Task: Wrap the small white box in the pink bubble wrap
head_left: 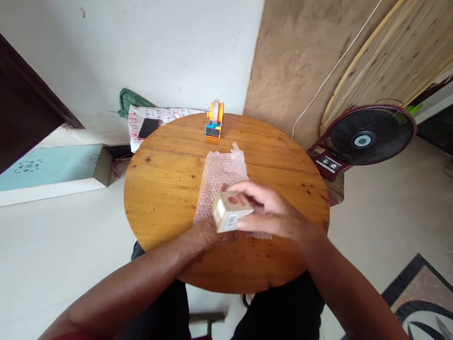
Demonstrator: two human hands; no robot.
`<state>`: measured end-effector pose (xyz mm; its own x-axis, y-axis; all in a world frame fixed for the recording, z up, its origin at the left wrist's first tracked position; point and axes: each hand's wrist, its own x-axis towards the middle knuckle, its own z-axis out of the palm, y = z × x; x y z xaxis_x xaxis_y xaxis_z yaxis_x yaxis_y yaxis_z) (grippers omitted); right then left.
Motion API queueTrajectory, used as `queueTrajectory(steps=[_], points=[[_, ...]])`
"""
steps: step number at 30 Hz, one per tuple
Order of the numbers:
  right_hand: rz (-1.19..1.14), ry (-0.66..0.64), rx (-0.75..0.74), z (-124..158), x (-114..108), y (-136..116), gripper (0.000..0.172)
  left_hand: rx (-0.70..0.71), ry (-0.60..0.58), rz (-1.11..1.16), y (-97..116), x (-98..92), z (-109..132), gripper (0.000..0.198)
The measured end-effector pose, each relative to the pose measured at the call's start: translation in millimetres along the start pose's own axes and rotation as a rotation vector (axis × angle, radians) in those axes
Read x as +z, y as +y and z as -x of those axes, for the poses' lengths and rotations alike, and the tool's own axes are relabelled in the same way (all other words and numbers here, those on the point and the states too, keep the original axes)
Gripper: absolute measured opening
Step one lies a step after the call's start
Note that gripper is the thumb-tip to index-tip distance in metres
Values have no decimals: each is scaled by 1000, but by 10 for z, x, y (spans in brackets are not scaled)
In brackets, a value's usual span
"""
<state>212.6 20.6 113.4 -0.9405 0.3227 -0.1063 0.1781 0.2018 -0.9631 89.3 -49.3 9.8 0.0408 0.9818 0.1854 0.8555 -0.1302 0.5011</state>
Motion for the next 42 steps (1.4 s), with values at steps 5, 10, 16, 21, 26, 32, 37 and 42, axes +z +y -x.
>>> queueTrajectory(steps=[5,10,16,21,26,32,37,42], points=[[141,71,54,-352,203,304,47,-96,57,-3,-13,80,-30,51],[25,251,63,-518,68,489,40,78,-144,-9,2,31,-8,50],[-303,364,12,-489,-221,793,37,92,-136,-114,-6,-52,-7,60],[-268,477,-21,-507,-406,1040,40,125,-173,-43,-112,-112,-48,61],[-271,483,-55,-524,-418,1081,47,38,-48,-48,-231,-320,-64,38],[-232,371,-72,-494,-450,1076,50,11,-43,-106,-508,-368,29,67],[-45,305,-54,-459,-467,1018,49,-28,1,-5,-668,-282,83,87],[169,272,-50,-447,-407,969,49,-38,-12,22,-663,-292,78,89]])
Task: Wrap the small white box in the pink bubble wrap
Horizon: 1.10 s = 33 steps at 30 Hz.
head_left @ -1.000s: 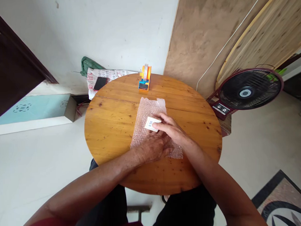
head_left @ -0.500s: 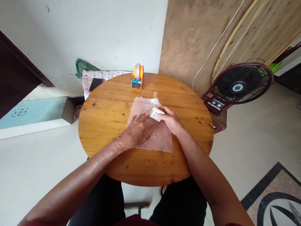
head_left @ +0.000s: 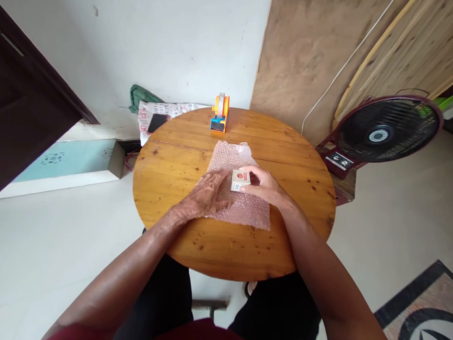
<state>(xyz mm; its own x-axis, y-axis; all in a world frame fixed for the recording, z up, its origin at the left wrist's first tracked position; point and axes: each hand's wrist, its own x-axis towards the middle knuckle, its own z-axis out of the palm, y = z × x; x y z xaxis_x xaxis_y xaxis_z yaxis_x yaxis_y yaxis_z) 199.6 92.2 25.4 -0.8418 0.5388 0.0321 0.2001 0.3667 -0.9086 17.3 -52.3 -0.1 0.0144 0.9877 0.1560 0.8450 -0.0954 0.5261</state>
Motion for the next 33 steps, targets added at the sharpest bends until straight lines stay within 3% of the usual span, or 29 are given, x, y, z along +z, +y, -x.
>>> queueTrajectory(steps=[7,11,16,33], points=[[235,0,-68,65,-20,-40,57,-5,-1,-7,52,-34,5,86],[315,-15,-62,72,-34,-83,43,-5,-14,-15,55,-39,3,85],[320,-7,-78,54,-7,-105,37,-11,-15,-32,34,-19,3,87],[311,-36,-89,61,-21,-100,40,15,-13,-36,-7,8,-2,87]])
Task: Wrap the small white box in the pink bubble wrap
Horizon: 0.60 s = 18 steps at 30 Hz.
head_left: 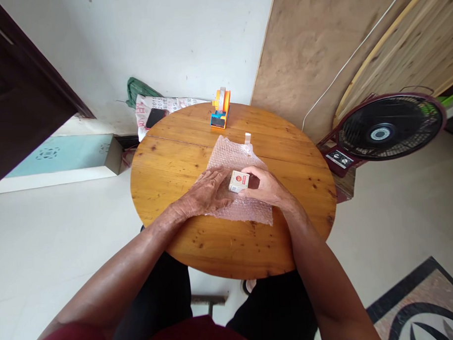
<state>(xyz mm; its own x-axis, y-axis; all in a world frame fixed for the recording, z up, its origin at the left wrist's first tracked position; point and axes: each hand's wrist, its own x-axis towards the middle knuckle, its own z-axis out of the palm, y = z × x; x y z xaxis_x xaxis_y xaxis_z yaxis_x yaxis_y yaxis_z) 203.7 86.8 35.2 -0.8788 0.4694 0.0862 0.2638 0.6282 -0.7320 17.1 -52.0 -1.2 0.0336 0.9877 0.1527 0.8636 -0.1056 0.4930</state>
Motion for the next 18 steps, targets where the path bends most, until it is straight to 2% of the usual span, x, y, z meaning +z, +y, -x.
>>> queueTrajectory(steps=[9,18], points=[[45,-15,-18,5,-25,-50,36,3,-5,12,11,-9,8,86],[64,-18,-41,-4,-18,1,39,2,8,34,-25,27,6,86]])
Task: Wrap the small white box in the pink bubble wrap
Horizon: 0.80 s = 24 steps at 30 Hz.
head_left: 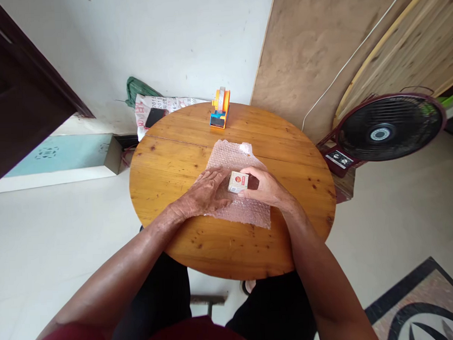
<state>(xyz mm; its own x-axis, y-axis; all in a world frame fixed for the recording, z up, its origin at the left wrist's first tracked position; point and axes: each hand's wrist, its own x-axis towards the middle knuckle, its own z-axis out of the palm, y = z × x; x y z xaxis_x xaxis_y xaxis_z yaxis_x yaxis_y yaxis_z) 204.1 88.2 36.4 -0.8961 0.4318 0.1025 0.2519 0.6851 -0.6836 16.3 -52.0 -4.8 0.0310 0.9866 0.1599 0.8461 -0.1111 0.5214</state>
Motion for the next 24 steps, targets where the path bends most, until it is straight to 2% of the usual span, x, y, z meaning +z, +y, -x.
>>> queueTrajectory(steps=[7,11,13,17,21,24], points=[[16,-11,16,3,1,-1,40,-5,2,-9,-1,0,-3,87],[-30,-2,10,27,-41,-13,58,24,17,12,6,-12,2,86],[-111,-11,31,41,-70,-14,61,47,30,31,34,-40,3,84],[-282,55,93,39,-77,47,45,51,67,103,96,-105,3,78],[-375,174,125,1,-24,182,44,-76,140,127,136,-203,49,75],[-398,196,145,-20,0,248,41,-74,178,58,214,-330,160,68]])
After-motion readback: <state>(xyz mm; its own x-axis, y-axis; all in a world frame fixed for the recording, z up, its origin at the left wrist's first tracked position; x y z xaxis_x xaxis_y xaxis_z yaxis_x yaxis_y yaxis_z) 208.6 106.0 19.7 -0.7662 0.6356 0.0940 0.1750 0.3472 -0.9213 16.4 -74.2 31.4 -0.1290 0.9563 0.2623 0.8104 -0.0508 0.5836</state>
